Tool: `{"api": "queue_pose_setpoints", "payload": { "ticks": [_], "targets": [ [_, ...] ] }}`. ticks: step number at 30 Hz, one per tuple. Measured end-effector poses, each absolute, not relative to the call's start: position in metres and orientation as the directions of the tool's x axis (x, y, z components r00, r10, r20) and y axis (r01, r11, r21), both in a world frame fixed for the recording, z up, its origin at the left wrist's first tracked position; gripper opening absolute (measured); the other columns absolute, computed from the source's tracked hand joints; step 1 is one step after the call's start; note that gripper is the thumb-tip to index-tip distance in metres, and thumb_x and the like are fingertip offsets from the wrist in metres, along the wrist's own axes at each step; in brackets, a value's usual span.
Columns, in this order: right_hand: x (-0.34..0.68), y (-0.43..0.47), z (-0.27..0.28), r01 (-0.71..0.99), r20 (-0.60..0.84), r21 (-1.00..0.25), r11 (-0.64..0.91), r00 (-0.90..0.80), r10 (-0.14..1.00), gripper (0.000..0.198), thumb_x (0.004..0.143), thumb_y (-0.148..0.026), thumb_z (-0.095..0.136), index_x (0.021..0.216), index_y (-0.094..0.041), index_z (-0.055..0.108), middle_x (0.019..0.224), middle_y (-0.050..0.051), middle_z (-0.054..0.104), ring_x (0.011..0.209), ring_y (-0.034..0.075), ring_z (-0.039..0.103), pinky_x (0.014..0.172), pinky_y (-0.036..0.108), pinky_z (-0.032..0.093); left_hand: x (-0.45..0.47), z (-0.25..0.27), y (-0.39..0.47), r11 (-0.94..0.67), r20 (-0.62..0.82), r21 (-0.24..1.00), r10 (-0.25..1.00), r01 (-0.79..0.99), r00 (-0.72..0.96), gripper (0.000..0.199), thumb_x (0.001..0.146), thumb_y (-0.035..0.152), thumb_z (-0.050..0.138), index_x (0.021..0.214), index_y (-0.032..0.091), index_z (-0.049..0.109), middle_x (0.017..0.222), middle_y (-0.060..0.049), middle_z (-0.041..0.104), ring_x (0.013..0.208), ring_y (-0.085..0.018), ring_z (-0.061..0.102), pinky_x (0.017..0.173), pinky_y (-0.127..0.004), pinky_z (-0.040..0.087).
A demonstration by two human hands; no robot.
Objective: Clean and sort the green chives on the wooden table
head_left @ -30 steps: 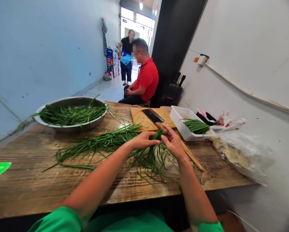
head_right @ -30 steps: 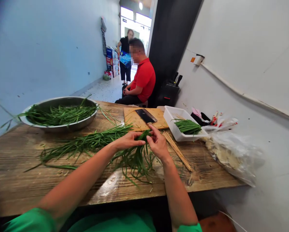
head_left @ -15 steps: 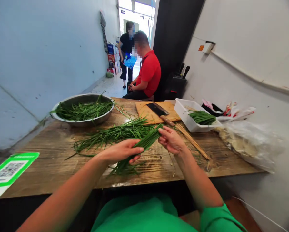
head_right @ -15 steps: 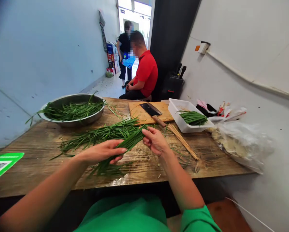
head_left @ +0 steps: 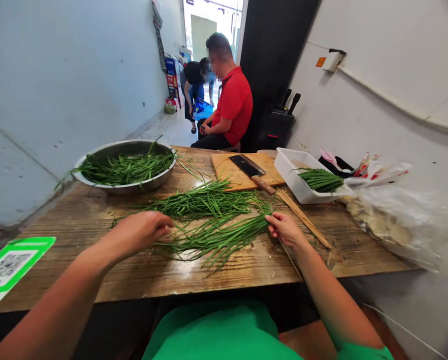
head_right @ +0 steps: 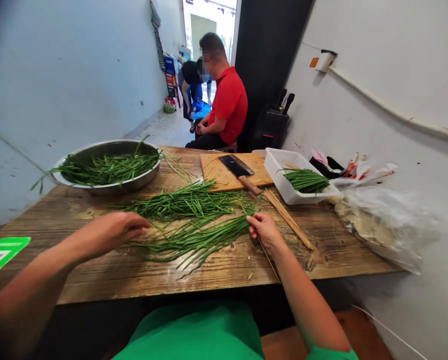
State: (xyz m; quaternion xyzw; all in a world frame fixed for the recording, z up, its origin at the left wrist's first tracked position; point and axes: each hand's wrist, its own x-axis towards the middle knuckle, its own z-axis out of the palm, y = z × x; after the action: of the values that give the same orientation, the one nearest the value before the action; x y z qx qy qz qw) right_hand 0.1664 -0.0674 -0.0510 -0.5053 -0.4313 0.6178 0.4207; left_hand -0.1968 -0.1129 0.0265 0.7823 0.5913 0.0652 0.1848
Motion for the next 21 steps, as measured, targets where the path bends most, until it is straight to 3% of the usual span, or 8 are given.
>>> {"api": "queue_pose_setpoints", "payload": {
  "ticks": [5,9,12,16,21],
  "targets": [
    [0.159,-0.049,-0.037,0.086,-0.223,-0.974,-0.207,-0.248,0.943,0.038,0.063,-0.050,0.064,0.062,-0.019,0.042,0.036,-0.011,0.039,0.029,0.003,0.033,0.026,0.013,0.022,-0.139,0.022,-0.068,-0.616,0.150,0.116,0.786,0.779,0.599,0.019,0.079,0.026,0.050,0.087,0.025,0.067,0.084,-0.004,0.061,0.083,-0.017,0.051,0.076,-0.029,0.031],
    [0.149,-0.032,-0.035,0.082,-0.186,-0.982,-0.169,-0.301,0.935,0.036,0.068,-0.052,0.059,0.064,-0.018,0.045,0.036,-0.011,0.036,0.027,0.003,0.029,0.025,0.014,0.018,-0.114,0.000,-0.036,-0.636,0.202,0.041,0.760,0.770,0.617,0.018,0.080,0.026,0.051,0.083,0.023,0.068,0.074,-0.005,0.059,0.080,-0.017,0.049,0.074,-0.031,0.029],
    [0.144,-0.029,-0.042,0.043,-0.158,-0.987,-0.152,-0.248,0.956,0.034,0.068,-0.050,0.059,0.079,-0.017,0.052,0.042,-0.011,0.038,0.028,0.003,0.031,0.024,0.013,0.018,-0.116,-0.008,-0.022,-0.637,0.163,-0.030,0.758,0.771,0.632,0.015,0.078,0.026,0.054,0.083,0.025,0.068,0.075,-0.005,0.058,0.083,-0.019,0.048,0.073,-0.031,0.029],
    [0.140,-0.035,-0.051,0.037,-0.105,-0.994,-0.100,-0.203,0.973,0.046,0.071,-0.046,0.056,0.109,-0.019,0.050,0.050,-0.011,0.039,0.028,0.003,0.034,0.024,0.012,0.020,-0.121,-0.010,-0.017,-0.667,0.106,-0.045,0.737,0.744,0.667,0.015,0.076,0.026,0.057,0.087,0.027,0.067,0.081,-0.004,0.058,0.086,-0.018,0.048,0.072,-0.029,0.030],
    [0.136,-0.039,-0.050,0.064,-0.113,-0.993,-0.101,-0.219,0.969,0.045,0.074,-0.043,0.053,0.110,-0.017,0.054,0.054,-0.009,0.041,0.028,0.002,0.035,0.025,0.014,0.021,-0.113,-0.006,-0.007,-0.705,0.091,0.054,0.709,0.707,0.700,0.013,0.078,0.026,0.055,0.081,0.023,0.067,0.082,-0.003,0.062,0.084,-0.016,0.052,0.075,-0.028,0.033]
  ]
}}
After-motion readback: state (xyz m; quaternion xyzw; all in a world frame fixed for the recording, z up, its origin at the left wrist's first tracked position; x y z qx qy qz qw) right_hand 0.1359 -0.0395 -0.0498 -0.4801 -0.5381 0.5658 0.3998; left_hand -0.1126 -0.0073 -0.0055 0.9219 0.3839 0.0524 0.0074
